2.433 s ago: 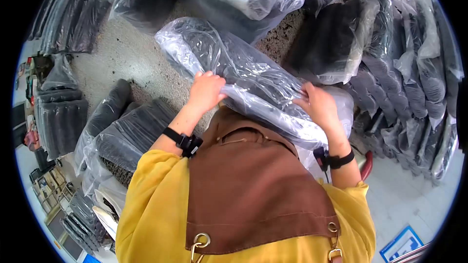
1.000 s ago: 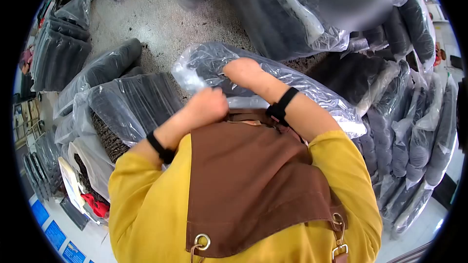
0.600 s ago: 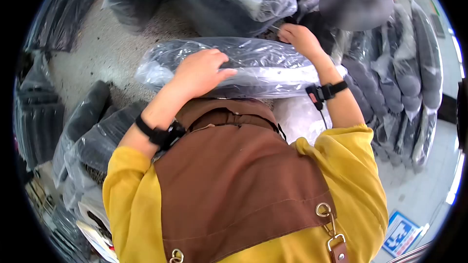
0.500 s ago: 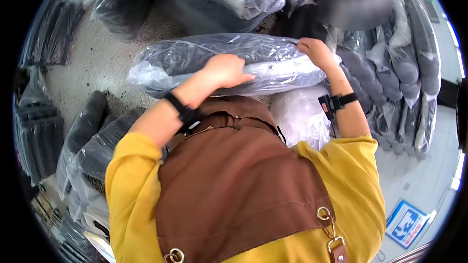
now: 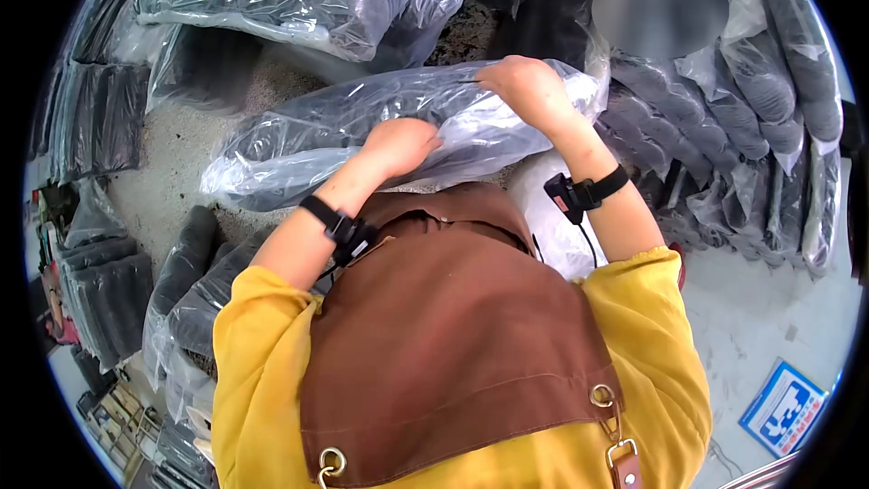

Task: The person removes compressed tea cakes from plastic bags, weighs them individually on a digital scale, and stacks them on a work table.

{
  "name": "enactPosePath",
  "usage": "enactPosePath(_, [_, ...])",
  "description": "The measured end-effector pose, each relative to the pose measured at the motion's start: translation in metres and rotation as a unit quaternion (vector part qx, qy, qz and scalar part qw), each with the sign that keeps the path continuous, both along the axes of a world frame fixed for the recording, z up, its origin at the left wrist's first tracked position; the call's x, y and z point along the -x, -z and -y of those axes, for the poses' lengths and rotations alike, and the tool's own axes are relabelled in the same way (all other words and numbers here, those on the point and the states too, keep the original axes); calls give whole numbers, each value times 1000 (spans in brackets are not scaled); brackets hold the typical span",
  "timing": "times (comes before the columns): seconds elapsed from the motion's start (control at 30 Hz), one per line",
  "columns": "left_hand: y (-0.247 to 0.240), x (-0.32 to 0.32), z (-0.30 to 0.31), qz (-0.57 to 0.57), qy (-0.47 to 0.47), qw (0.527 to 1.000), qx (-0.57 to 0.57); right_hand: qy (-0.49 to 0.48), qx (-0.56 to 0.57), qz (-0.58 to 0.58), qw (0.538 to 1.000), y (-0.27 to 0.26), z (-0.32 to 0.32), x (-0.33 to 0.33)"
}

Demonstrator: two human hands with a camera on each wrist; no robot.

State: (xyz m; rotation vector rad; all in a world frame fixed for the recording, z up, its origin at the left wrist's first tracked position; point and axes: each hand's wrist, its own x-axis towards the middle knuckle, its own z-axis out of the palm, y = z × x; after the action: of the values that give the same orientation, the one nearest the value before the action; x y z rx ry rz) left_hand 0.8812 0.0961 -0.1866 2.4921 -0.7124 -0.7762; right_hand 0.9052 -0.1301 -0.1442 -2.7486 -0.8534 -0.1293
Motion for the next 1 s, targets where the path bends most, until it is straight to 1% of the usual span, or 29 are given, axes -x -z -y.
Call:
enactPosePath(0.03, [-9,7,-2,14,24,999,-21,-46,87,-44,994,17,1,-1])
enactPosePath(0.07, [-13,15,-6,27,46,998,-39,-93,176,-86,976,36,-1,0])
enactPosePath(0.1, [-5,25,-9,39,64,997,-17,-132,118,-205,963,64,-4,12])
enactPosePath(0.13, [-10,39,-8,45,120,992,-23,-161,109,-316,928,49,-7,14])
enactPosePath(0.17, [-15,49,-7,53,173,983,-27,-189,103,-422,881,28,-9,8])
enactPosePath(0.2, [-19,54,-8,48,163,985,-29,-199,104,-424,877,19,-7,0])
enactPosePath(0.27, [-25,60,-8,82,181,980,-14,-244,111,-254,929,13,2,-15])
enactPosePath(0.3, [-27,62,-6,76,174,982,-14,-251,110,-259,926,18,-1,-11])
enactPosePath(0.37, [-30,65,0,82,193,977,-37,-250,132,-228,932,39,-15,15])
enactPosePath(0.4, [-30,66,0,81,195,977,-39,-266,172,-235,919,49,-25,30])
enactPosePath(0.43, [-31,71,-1,104,214,970,-43,-265,170,-236,919,53,-18,26])
enactPosePath(0.47, [-29,76,0,124,228,965,-45,-258,93,-246,930,56,-6,19])
enactPosePath(0.5, [-33,79,0,113,226,966,-43,-247,13,-262,933,53,5,17])
enactPosePath(0.53, [-43,78,0,98,231,967,-50,-216,29,-286,933,21,18,6])
enactPosePath(0.57, [-48,72,1,92,237,965,-57,-192,47,-229,953,23,40,-6])
enactPosePath(0.6, [-38,72,0,147,221,963,-37,-165,43,-194,966,26,59,-20])
enactPosePath(0.63, [-36,61,6,148,226,962,-34,-109,118,-181,970,22,74,-27])
enactPosePath(0.67, [-31,42,17,50,112,992,-26,-101,170,-208,958,29,90,-20])
enactPosePath(0.7, [-27,25,28,-49,-5,999,-18,-93,220,-233,943,37,101,-13])
enactPosePath(0.73, [-22,13,45,-73,-30,997,4,-88,222,-232,943,31,104,-8])
enactPosePath(0.77, [-17,4,68,-98,-55,993,27,-7,138,-359,923,20,108,-2])
enactPosePath(0.8, [-6,0,90,-126,-31,991,34,74,52,-477,874,14,112,2])
enactPosePath(0.83, [9,2,109,-154,-5,987,40,-20,5,-249,968,32,143,5])
enactPosePath(0.9, [42,8,134,-217,33,972,83,89,53,-222,969,-13,147,-3])
enactPosePath(0.97, [45,11,141,-225,54,969,86,25,87,-106,990,-27,162,-10])
enactPosePath(1.0, [27,15,140,-212,78,973,55,-5,111,-54,992,-38,159,-13])
